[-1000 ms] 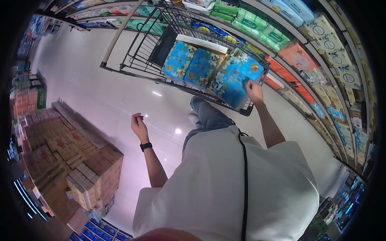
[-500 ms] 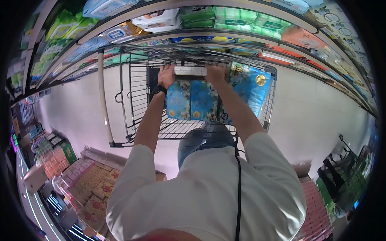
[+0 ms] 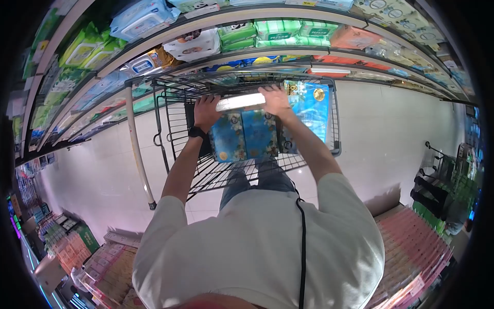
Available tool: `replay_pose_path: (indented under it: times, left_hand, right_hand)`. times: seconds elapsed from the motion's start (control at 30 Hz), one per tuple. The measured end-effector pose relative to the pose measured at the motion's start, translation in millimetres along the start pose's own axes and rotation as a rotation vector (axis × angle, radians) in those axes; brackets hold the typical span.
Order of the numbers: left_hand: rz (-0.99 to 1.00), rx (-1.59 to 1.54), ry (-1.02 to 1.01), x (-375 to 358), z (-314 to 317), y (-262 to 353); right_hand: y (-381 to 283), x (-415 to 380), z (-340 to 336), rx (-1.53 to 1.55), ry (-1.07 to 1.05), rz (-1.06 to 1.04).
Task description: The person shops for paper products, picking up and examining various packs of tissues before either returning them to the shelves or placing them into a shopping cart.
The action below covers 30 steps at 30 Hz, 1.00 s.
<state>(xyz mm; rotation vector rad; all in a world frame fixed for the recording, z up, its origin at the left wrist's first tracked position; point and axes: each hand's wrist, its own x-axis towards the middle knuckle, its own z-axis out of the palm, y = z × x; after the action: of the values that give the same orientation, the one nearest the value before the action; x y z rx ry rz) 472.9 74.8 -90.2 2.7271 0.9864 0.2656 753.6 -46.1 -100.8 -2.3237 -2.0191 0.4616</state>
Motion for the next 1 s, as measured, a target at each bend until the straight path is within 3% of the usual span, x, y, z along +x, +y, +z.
replay_pose_path:
  times: [0.03,0.1,0.2,0.3,0.4,0.43,0.47,0.5,0.53,0.6,0.63,0.67,0.73,0.8,0.87,0.93,1.0]
  left_hand:
    - [0.075,0.068,0.134,-12.4,-18.9,8.0]
    - [0.136,-0.01,0.167,-40.1,-59.4,28.6]
    - [0.307,-0.137,0.265,-78.4,-115.8,62.2]
    - [0.361,-0.344,0.315,-107.9,-152.6,92.5]
    - [0.39,-0.66,0.326,-130.7,-169.3,120.9]
    - [0.417,-0.671,0.323,-138.7,-165.4,133.2]
    - [0.318,-1.0,0.318,-147.1,-155.1,148.0]
    - [0.211,-1.322,0.285,-152.4,-148.9,162.7]
    - [0.255,-1.329,0.25,-155.8,-148.5,177.7]
    - [-0.224,-1.744,-0.174,-164.3,-145.8,210.5]
    - [-0.353,-1.766,-0.4,-166.5,-139.8,220.1]
    - [-0.327,-1.748,-0.445,-169.4,-133.4,233.0]
    - [-0.459,-1.665,-0.514,-173.4,-121.9,261.3]
    - [-0.384,-1.582,-0.564,-175.1,-120.2,295.3]
    - [-0.357,-1.665,-0.611,-175.6,-125.5,343.9]
    - [-0.294,-1.615,-0.682,-168.1,-116.9,401.2]
    - [-0.237,-1.58,-0.673,-162.6,-102.1,457.5]
  right_hand:
    - [-2.0,-22.9,-18.3,-0.01,0.098,-0.04]
    - [-19.5,-80.9,-66.5,-0.029,0.238,-0.068]
    - [-57.6,-180.2,-127.2,-0.05,0.252,0.073]
    - [-94.6,-271.4,-157.3,0.026,0.47,0.206]
    - [-121.7,-352.8,-171.7,0.179,0.623,0.228]
    - [-131.7,-375.9,-176.4,0.369,0.659,0.313]
    - [-138.6,-397.3,-179.0,0.564,0.705,0.399]
    - [-141.9,-418.2,-179.3,0.676,0.746,0.399]
    - [-141.0,-434.0,-174.9,0.671,0.786,0.435]
    - [-126.3,-462.6,-160.5,0.883,0.981,0.655]
    - [-118.0,-479.8,-151.9,0.964,0.908,0.823]
    - [-110.8,-498.6,-145.6,0.968,0.944,0.856]
    - [-104.8,-529.2,-133.9,1.585,0.964,0.864]
    - [-99.4,-564.3,-128.0,1.575,0.995,0.828]
    - [-85.4,-606.5,-123.5,1.554,0.836,0.926]
    - [-63.9,-654.7,-115.3,1.43,0.908,0.987]
    - [-54.2,-706.1,-118.1,1.445,0.733,1.212]
